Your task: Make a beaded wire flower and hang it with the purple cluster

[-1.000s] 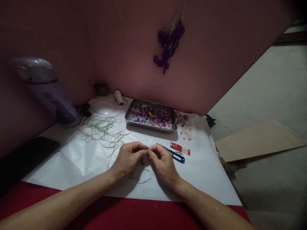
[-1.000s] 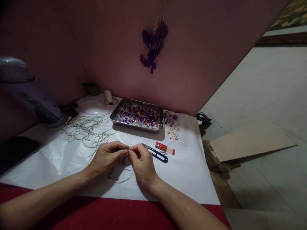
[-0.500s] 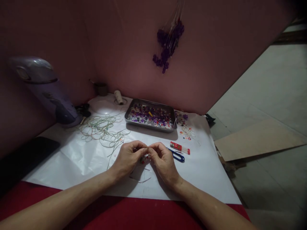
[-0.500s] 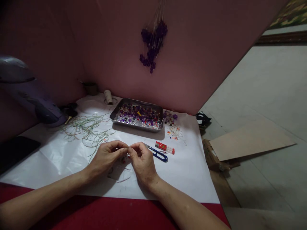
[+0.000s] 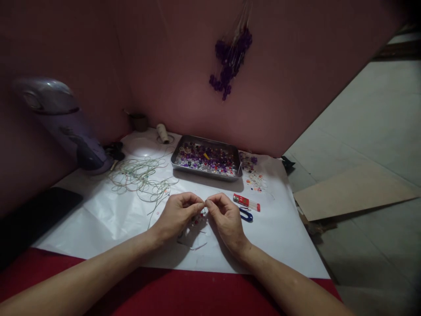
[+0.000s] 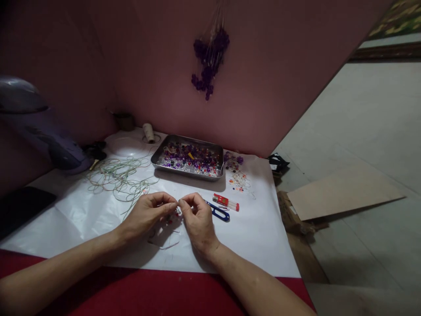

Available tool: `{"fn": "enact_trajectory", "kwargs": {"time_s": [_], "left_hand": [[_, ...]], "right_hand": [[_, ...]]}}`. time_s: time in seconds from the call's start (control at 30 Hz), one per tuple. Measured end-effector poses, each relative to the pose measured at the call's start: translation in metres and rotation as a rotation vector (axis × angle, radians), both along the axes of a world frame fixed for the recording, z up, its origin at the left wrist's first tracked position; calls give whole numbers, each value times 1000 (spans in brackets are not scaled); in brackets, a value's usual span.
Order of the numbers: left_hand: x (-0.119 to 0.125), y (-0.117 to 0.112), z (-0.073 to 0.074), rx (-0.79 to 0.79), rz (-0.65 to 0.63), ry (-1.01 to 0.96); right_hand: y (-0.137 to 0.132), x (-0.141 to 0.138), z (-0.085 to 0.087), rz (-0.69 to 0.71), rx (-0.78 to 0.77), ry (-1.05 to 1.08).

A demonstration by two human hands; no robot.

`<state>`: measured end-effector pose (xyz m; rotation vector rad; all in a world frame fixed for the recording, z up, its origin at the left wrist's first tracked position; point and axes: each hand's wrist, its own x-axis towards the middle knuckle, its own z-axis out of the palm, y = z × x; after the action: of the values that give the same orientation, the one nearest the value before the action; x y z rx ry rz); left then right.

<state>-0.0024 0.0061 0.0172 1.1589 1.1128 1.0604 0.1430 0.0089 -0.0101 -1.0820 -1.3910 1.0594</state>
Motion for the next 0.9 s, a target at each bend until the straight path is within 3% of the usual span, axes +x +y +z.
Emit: {"fn": "enact_trajectory", "kwargs": {"time_s": [0.3, 0.63, 0.8, 0.9], "left_hand": [[-4, 4, -7, -127, -88, -305], [-6, 7, -8, -139, 33, -317], [-7, 6, -7, -120, 37, -304], [-6, 6, -6, -106, 40, -303]], "right_hand": [[0, 2, 1, -26, -144, 135], [2, 2, -1, -57, -207, 233], [3, 5, -5, -99, -183, 200], [2, 5, -6, -171, -48, 52]]}}
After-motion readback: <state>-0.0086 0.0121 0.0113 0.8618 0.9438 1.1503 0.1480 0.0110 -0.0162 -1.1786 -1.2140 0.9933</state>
